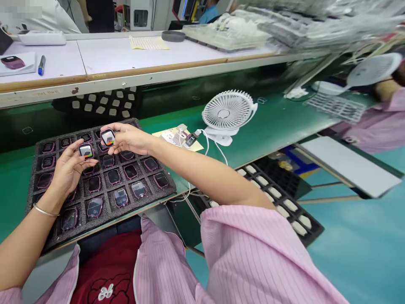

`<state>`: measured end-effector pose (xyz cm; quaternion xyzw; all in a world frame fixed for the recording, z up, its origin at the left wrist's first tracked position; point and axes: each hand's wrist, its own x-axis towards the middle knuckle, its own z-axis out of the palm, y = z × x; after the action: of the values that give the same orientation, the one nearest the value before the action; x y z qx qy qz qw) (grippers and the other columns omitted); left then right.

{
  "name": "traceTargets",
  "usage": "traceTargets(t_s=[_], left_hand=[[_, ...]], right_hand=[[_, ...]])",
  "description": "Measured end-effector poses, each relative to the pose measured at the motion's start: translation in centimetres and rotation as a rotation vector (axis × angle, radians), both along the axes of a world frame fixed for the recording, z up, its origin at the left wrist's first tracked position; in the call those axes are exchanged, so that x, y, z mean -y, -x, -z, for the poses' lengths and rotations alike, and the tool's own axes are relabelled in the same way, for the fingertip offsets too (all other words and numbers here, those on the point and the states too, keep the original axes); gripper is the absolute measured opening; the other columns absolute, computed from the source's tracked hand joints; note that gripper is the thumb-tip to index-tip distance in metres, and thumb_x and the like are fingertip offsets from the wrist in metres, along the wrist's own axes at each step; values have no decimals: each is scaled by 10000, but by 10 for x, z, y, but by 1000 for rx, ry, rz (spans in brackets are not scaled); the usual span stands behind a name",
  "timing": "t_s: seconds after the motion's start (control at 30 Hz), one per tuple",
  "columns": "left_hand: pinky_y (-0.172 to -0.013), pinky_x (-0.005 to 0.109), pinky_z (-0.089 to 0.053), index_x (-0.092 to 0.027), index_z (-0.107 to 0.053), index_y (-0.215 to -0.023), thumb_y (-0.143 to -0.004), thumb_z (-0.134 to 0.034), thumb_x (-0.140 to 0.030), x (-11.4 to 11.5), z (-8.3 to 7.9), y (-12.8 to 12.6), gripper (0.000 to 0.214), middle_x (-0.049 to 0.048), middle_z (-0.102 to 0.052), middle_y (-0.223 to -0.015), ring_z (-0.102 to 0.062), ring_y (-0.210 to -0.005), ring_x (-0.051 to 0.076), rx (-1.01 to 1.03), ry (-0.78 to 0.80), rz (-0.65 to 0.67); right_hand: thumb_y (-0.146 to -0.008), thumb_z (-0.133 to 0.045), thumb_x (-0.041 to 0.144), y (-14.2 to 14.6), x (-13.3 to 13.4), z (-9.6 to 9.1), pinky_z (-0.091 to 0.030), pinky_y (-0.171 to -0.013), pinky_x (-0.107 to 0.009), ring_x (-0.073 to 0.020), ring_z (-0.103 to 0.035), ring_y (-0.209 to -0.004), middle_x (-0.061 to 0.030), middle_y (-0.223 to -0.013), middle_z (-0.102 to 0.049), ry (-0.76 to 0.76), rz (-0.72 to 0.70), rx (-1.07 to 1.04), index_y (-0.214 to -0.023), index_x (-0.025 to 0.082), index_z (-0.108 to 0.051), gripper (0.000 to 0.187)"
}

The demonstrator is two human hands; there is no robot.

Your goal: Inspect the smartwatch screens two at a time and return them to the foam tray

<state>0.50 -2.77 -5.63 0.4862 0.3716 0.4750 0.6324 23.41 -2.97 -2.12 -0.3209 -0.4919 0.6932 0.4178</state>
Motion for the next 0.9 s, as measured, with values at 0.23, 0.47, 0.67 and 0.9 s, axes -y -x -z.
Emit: traceTargets(t_s=[0.23, 0.47, 0.67, 0.9], left_hand=[[-684, 291, -596, -206, -553, -1222, -672, -686, -176, -1, 0, 2, 566, -18, -694, -871, -724, -662, 151, 9, -36, 8], [-678, 282, -598, -199, -545, -1211, -666, -682, -160, -4, 2, 8, 563, -6, -689, -929, -709, -651, 129, -4, -70, -107], [-645, 250, -597, -203, -564, -1189, -643, -698, -133, -8, -1, 12, 566, -12, -706, -883, -712, -649, 132, -3, -80, -184], [-657, 250, -598, -256, -617, -1123, -657, -680, -80, -13, 0, 12, 501, -31, -683, -810, -716, -669, 145, -15, -56, -146]], right_hand=[[-672, -575, 31, 6, 8, 1, -593, -610, -273, -163, -735, -679, -21, -939, -742, 19, -37, -26, -1144, 185, -537, 498], [-635, -601, 47, 40, -19, 28, -584, -587, -235, -153, -734, -657, -12, -926, -748, 33, 6, -151, -1121, 201, -532, 515], [-657, -601, 15, 69, 8, 21, -566, -587, -208, -113, -710, -631, 35, -874, -711, 107, 387, -252, -1054, 238, -542, 459], [-649, -656, 72, 113, 111, 34, -556, -651, -244, -139, -724, -710, -4, -993, -686, 222, 287, -522, -1121, 250, -549, 516]])
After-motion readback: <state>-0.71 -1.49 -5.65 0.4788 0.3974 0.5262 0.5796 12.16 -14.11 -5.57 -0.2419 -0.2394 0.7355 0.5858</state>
